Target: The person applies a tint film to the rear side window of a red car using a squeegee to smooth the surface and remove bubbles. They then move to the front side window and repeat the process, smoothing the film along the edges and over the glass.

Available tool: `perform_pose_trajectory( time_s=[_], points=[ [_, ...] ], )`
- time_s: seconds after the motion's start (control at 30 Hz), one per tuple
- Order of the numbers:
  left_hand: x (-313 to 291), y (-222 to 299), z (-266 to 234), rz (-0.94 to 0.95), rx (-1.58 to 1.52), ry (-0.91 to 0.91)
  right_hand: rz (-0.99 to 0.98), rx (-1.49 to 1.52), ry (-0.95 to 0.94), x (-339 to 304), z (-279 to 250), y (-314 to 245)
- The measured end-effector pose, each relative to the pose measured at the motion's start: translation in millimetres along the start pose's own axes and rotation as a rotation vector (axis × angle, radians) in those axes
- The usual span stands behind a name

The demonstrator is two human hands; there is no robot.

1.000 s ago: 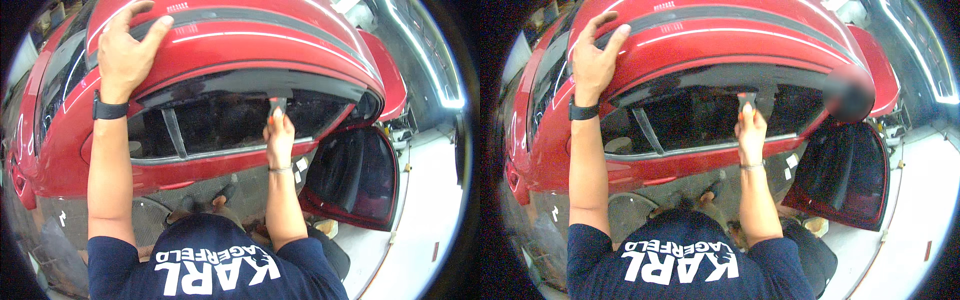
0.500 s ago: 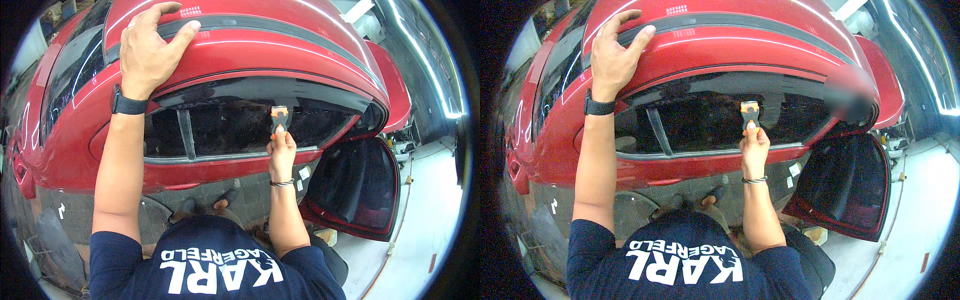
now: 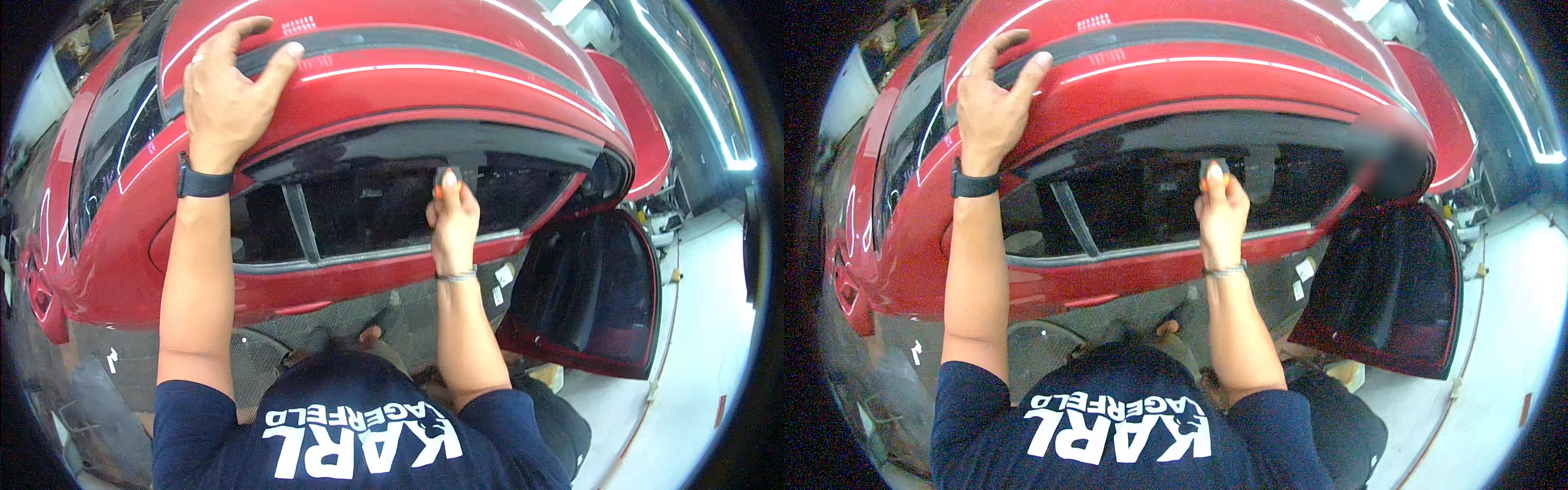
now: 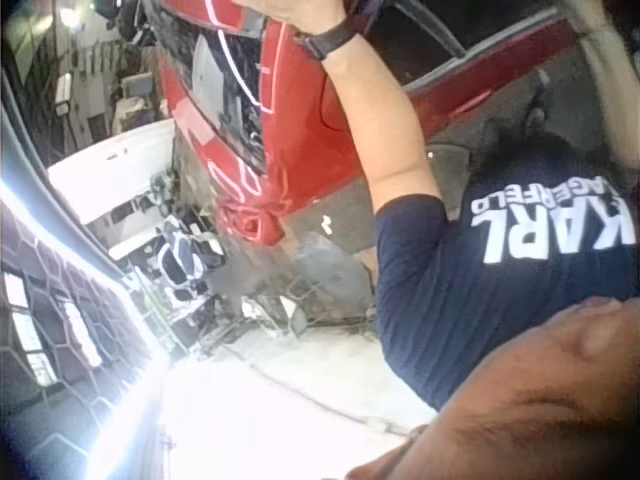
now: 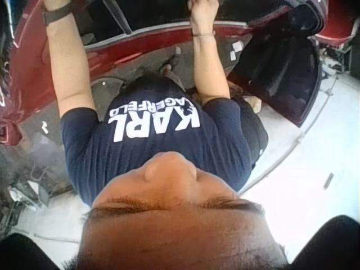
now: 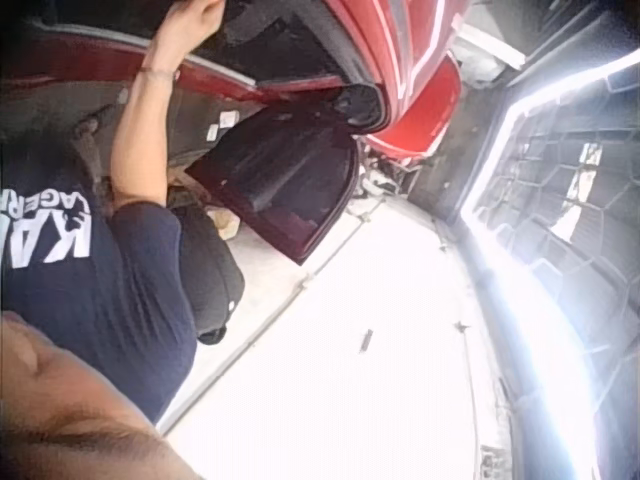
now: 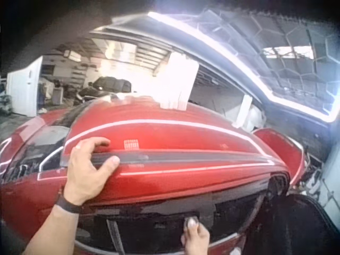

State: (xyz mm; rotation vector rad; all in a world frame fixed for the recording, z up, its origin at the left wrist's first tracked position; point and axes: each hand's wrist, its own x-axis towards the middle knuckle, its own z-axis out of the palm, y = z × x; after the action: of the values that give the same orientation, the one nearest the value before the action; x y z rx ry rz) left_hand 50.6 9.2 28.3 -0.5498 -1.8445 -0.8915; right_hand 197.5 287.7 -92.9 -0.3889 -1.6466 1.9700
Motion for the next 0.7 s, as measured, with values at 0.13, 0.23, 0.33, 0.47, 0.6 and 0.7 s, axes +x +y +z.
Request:
perform_pose_trajectory(
  time_s=[0.13, 0.23, 0.33, 0.47, 0.6, 0.7],
  points=[
    [0.5, -2.9, -2.8, -0.028, -0.054, 0.007, 0.040, -0.018, -0.003, -12.8, -0.4, 16.1],
    [4.1, 6.8, -4.9, -0.047, -0.010, -0.058, 0.092, 0.009, 0.023, -15.1, -24.8, 33.6],
    [0.7, -2.5, -2.1, -0.016, -0.017, -0.011, 0.045, 0.071, 0.003, -6.5, 0.0, 2.6],
    [2.5, -3.5, -2.7, -0.033, -0.060, -0.014, 0.023, -0.002, -0.022, -5.4, 3.2, 12.1],
    [3.0, 9.5, -0.8, -0.024, -0.021, -0.065, 0.100, 0.010, 0.041, -29.8, -21.6, 35.5],
    [1.6, 10.2, -7.9, -0.045, 0.035, -0.069, 0.053, 0.025, -0.007, -16.2, 4.9, 13.2]
  ],
)
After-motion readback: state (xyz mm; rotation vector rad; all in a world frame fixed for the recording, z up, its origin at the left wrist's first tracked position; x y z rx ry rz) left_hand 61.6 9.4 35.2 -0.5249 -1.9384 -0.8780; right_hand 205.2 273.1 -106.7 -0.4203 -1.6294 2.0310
